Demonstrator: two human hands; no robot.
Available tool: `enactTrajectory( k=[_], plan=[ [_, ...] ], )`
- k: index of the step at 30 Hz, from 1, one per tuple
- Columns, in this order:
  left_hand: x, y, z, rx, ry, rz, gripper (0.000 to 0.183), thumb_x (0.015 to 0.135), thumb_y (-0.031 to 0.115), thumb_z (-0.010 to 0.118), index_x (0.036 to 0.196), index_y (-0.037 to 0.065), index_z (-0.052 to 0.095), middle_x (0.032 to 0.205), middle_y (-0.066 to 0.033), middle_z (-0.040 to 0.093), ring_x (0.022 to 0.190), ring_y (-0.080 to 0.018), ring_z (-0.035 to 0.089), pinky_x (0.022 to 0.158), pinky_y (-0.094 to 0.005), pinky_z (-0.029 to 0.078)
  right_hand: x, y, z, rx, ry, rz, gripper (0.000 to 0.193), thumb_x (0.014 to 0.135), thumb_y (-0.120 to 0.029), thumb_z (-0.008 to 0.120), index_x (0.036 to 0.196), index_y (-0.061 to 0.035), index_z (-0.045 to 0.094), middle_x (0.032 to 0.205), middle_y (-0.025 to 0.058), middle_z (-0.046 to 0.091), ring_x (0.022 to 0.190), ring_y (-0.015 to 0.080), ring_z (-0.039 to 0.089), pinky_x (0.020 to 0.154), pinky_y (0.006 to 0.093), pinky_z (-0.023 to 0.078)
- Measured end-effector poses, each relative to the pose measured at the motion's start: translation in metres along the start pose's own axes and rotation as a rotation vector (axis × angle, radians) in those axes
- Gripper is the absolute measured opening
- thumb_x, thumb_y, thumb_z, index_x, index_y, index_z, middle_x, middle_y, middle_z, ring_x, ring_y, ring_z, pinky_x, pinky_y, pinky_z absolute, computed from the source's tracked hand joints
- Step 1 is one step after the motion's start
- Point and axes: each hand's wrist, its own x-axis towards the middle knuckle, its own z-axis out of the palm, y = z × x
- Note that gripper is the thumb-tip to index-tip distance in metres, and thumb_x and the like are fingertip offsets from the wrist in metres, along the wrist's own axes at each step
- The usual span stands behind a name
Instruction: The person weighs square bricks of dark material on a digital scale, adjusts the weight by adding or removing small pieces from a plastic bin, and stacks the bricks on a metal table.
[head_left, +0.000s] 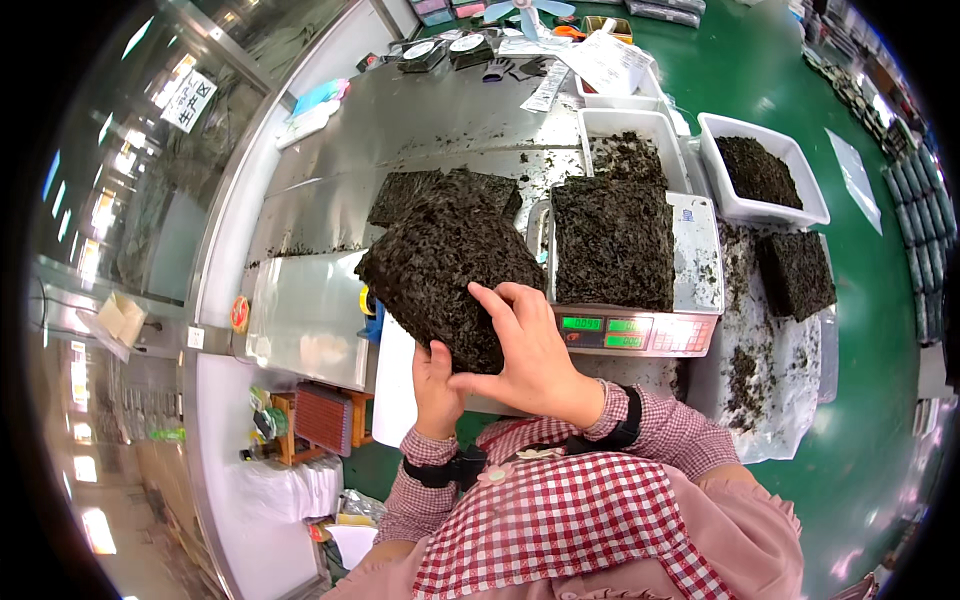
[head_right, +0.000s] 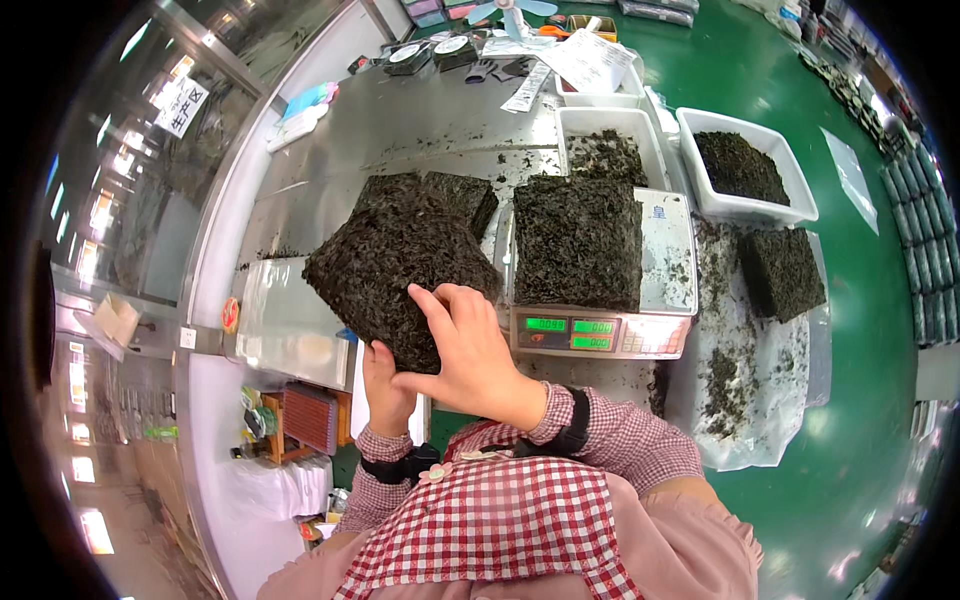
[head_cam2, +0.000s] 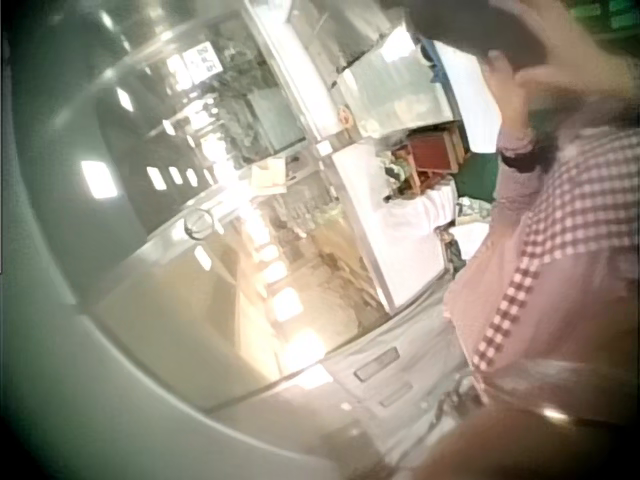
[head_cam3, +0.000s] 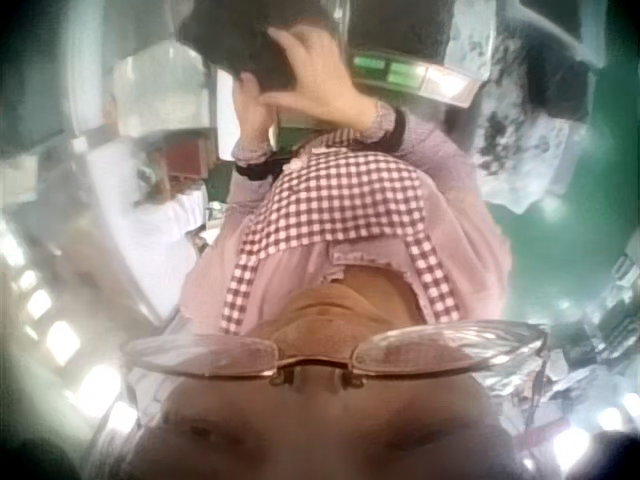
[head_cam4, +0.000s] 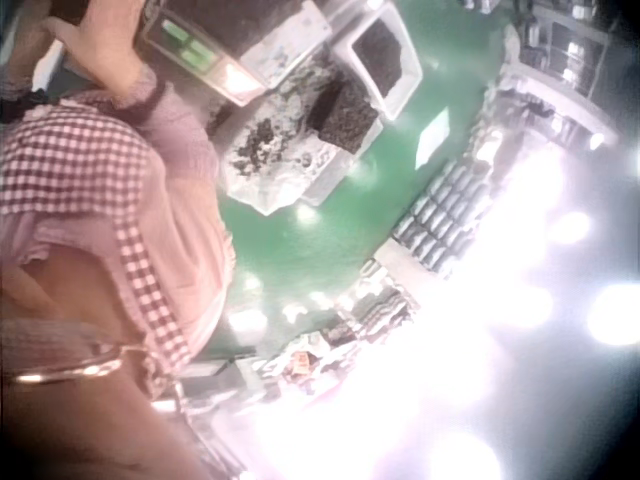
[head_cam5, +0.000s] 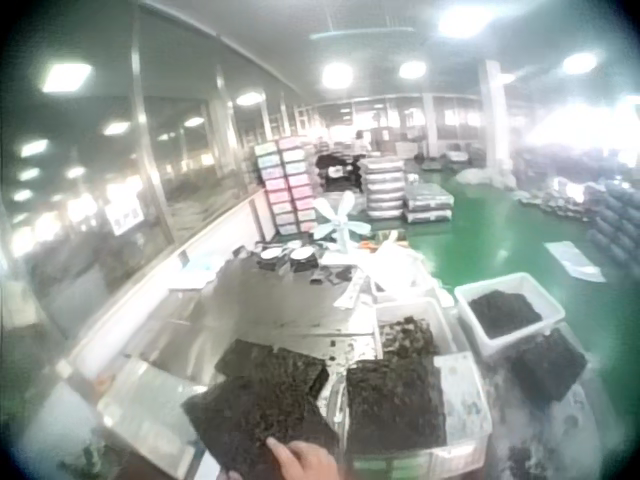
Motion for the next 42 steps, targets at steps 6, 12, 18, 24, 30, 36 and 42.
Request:
enactTrajectory(
  k=[6, 12, 18, 24, 30, 36, 42],
  plan=[
    [-0.005, -0.001, -0.017, 0.360, 0.234, 0.006, 0.052, 0.107, 0.034, 0.039, 0.143, -0.002, 0.037, 0.137, -0.0128, 0.052, 0.121, -0.0218, 0.053, 0.104, -0.0357, 0.042, -0.026, 0.036, -0.020, 0.352, 0.029, 0.188, 0.054, 0.086, -0.006, 0.061, 0.137, 0.0026, 0.046, 0.126, 0.0256, 0.057, 0.119, 0.0394, 0.057, 0.103, 0.0410, 0.045],
    [-0.004, 0.012, -0.038, -0.210, 0.210, -0.149, 0.050, 0.108, 0.037, 0.032, 0.140, 0.000, 0.043, 0.131, -0.0120, 0.057, 0.118, -0.0258, 0.059, 0.100, -0.0403, 0.050, -0.032, 0.142, -0.100, -0.129, 0.449, 0.637, 0.053, 0.088, -0.006, 0.064, 0.137, 0.0047, 0.046, 0.119, 0.0190, 0.058, 0.105, 0.0281, 0.057, 0.092, 0.0402, 0.046],
    [-0.002, 0.005, -0.018, 0.274, -0.016, 0.004, 0.060, 0.104, 0.045, 0.044, 0.144, 0.000, 0.037, 0.139, -0.0105, 0.051, 0.127, -0.0220, 0.050, 0.107, -0.0391, 0.042, -0.023, 0.076, -0.050, -0.032, 0.323, 0.184, 0.050, 0.082, -0.017, 0.076, 0.125, -0.0019, 0.057, 0.123, 0.0179, 0.058, 0.116, 0.0351, 0.054, 0.102, 0.0440, 0.042],
    [-0.004, -0.003, 0.010, 0.200, -0.123, 0.076, 0.074, 0.097, 0.050, 0.054, 0.147, 0.000, 0.030, 0.142, -0.0121, 0.047, 0.127, -0.0244, 0.050, 0.107, -0.0404, 0.042, -0.013, 0.004, -0.021, 0.068, 0.084, 0.064, 0.098, 0.069, -0.033, 0.086, 0.144, 0.0005, 0.035, 0.137, 0.0257, 0.043, 0.127, 0.0430, 0.041, 0.107, 0.0472, 0.037],
    [-0.004, 0.005, -0.003, 0.385, 0.134, 0.083, 0.053, 0.105, 0.037, 0.045, 0.139, -0.003, 0.042, 0.135, -0.0125, 0.054, 0.122, -0.0230, 0.053, 0.105, -0.0361, 0.042, -0.029, 0.034, -0.045, 0.392, 0.024, 0.358, 0.059, 0.089, -0.020, 0.063, 0.139, 0.0036, 0.040, 0.125, 0.0258, 0.058, 0.117, 0.0356, 0.057, 0.099, 0.0396, 0.045],
    [0.008, 0.037, -0.043, -0.200, 0.385, -0.041, 0.053, 0.103, 0.041, 0.046, 0.138, 0.001, 0.048, 0.132, -0.0110, 0.058, 0.115, -0.0276, 0.060, 0.098, -0.0421, 0.051, -0.021, 0.131, -0.124, 0.675, 0.309, 0.547, 0.035, 0.091, -0.004, 0.055, 0.125, 0.0007, 0.060, 0.128, 0.0078, 0.058, 0.117, 0.0178, 0.052, 0.104, 0.0328, 0.039],
    [0.012, 0.039, -0.047, -0.308, 0.266, -0.092, 0.051, 0.102, 0.042, 0.049, 0.139, 0.006, 0.050, 0.134, -0.0105, 0.059, 0.115, -0.0287, 0.061, 0.099, -0.0436, 0.051, 0.010, 0.220, -0.182, -0.154, -0.101, 0.097, 0.057, 0.072, 0.015, 0.045, 0.105, -0.0196, 0.076, 0.162, 0.0066, 0.026, 0.151, 0.0365, 0.010, 0.122, 0.0482, 0.010]
  ],
)
